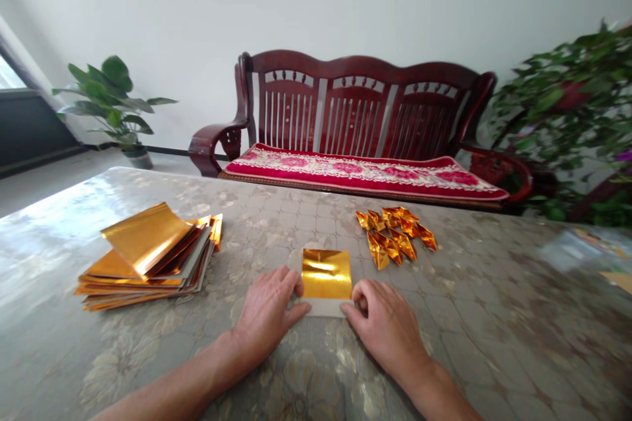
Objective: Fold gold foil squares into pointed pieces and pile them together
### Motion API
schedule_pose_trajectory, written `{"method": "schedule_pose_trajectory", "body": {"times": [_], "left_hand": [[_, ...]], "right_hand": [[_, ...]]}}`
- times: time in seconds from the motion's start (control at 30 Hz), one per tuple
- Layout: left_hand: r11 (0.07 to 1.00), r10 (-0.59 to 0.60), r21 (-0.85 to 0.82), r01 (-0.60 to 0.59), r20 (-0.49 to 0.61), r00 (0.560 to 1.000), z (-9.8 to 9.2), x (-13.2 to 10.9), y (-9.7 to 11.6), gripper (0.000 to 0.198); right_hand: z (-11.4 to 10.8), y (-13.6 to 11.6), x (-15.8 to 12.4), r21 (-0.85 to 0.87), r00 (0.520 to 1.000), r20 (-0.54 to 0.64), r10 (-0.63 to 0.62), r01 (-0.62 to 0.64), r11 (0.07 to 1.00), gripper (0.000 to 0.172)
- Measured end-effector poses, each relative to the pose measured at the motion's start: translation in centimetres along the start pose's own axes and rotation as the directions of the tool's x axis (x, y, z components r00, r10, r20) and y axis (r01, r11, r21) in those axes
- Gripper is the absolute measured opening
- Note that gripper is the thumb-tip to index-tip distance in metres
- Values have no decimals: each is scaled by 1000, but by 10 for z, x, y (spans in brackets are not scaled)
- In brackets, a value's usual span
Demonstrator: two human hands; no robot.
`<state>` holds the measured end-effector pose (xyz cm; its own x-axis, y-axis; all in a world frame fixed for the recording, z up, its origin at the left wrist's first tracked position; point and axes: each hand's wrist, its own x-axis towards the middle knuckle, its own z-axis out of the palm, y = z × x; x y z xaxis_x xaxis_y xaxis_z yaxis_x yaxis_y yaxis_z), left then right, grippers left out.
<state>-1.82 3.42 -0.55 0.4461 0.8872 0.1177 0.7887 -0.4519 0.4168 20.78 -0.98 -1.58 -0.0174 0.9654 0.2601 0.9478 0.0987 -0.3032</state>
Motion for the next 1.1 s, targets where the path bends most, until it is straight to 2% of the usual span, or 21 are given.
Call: {"method": "schedule_pose_trajectory", "body": {"times": [0.13,0.2,0.3,0.4,0.5,0.7,0.87,1.1], "left_hand": [[992,124,-31,-125,-20,992,0,-2,2,4],[974,221,-41,-221,7,975,2,-3,4,14],[944,331,-10,-331,61,942,6,-5,4,21],[919,382,73,-389,85,920,8,-8,4,14],[892,417,143,-429,108,902,6,-12,5,9],[846,443,241,-476,179,879,-3,-18,13,4],[777,431,400,-486,224,874,8,-26,20,6],[711,386,535,-455,245,890,14,-38,28,16]], "right_hand": [[2,-2,-1,0,995,-60,-82,82,997,19],[3,-4,-2,-8,981,-83,-174,174,985,15],[5,-8,-4,-1,942,-60,-329,330,944,11],[5,-9,-5,37,888,4,-460,460,887,14],[3,-9,-4,67,845,47,-532,529,846,9],[1,-9,-3,40,808,47,-588,587,809,15],[1,-10,-5,-9,803,18,-596,596,803,16],[-4,0,-7,-12,810,-82,-581,582,813,29]]}}
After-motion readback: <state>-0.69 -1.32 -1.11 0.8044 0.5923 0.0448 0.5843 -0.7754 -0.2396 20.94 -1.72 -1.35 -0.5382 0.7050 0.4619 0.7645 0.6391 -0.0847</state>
